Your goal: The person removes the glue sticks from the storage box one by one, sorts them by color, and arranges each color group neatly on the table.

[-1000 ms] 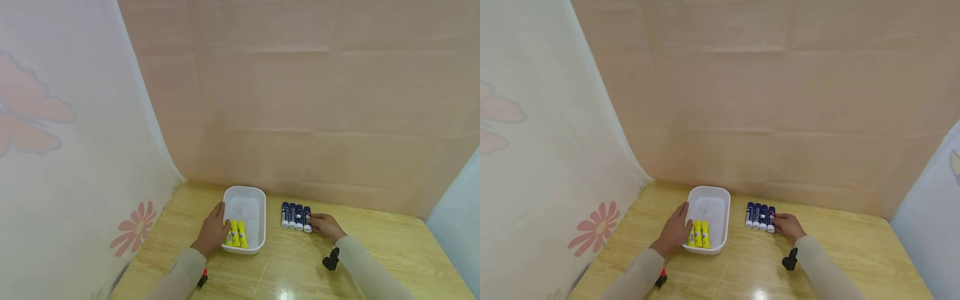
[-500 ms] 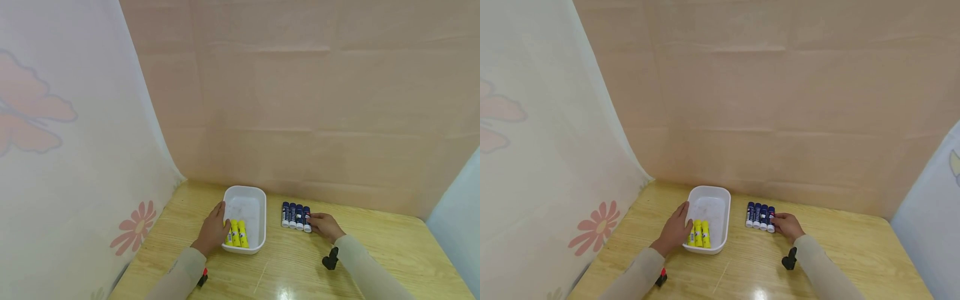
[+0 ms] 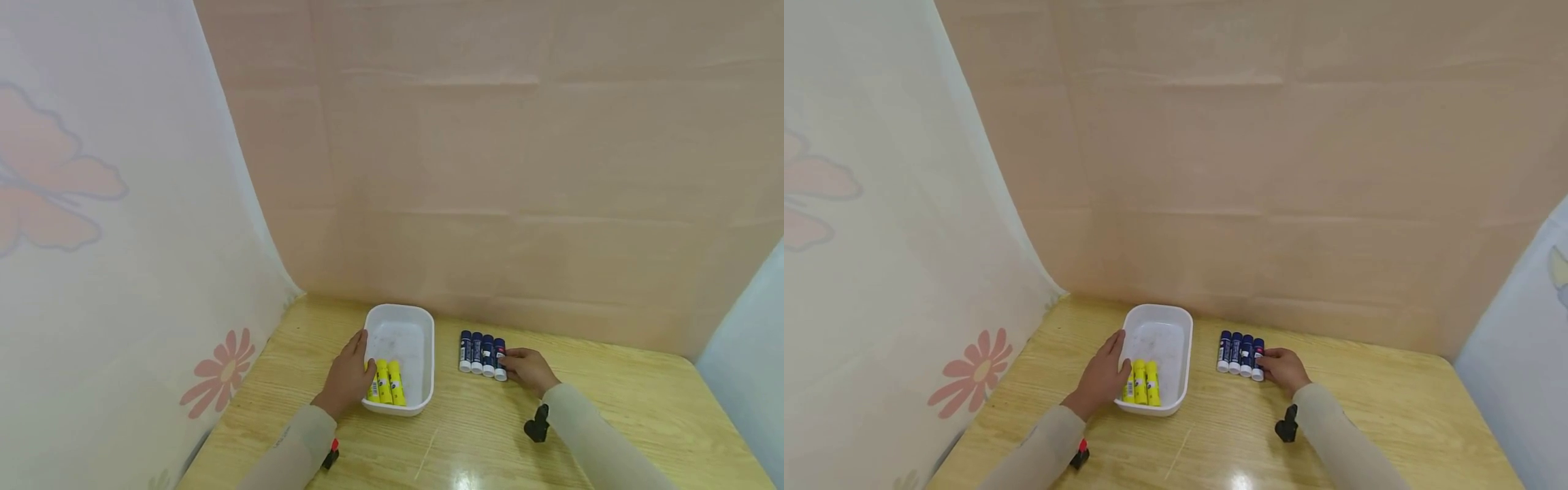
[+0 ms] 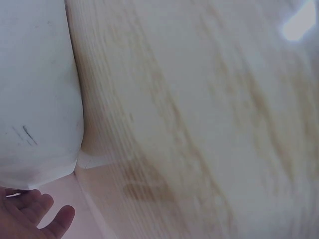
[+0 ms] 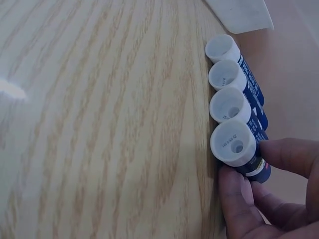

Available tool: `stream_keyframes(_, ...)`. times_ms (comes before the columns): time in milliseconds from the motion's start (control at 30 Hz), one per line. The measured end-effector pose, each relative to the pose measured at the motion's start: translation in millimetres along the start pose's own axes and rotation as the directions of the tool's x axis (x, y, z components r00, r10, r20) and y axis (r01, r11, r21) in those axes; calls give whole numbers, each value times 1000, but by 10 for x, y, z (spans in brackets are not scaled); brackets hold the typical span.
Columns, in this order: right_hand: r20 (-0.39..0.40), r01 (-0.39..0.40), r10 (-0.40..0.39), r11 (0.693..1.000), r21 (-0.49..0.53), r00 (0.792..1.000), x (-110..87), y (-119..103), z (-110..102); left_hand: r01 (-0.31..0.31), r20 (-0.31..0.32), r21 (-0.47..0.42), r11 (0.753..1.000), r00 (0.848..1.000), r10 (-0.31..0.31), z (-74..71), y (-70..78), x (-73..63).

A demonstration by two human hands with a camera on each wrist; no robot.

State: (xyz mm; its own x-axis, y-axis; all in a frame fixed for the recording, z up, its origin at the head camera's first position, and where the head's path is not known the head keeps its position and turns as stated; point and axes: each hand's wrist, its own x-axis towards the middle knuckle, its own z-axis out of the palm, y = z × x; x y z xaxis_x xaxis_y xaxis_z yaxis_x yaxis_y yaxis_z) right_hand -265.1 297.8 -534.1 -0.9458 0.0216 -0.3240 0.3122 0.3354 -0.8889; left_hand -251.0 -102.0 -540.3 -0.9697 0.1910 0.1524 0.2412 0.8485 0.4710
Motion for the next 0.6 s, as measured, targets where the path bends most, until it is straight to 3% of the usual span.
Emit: stream_keyframes(600, -8, 19, -19, 1000, 22, 1000, -1, 2, 30, 9, 7, -9, 1000, 1000, -9, -13, 15, -18)
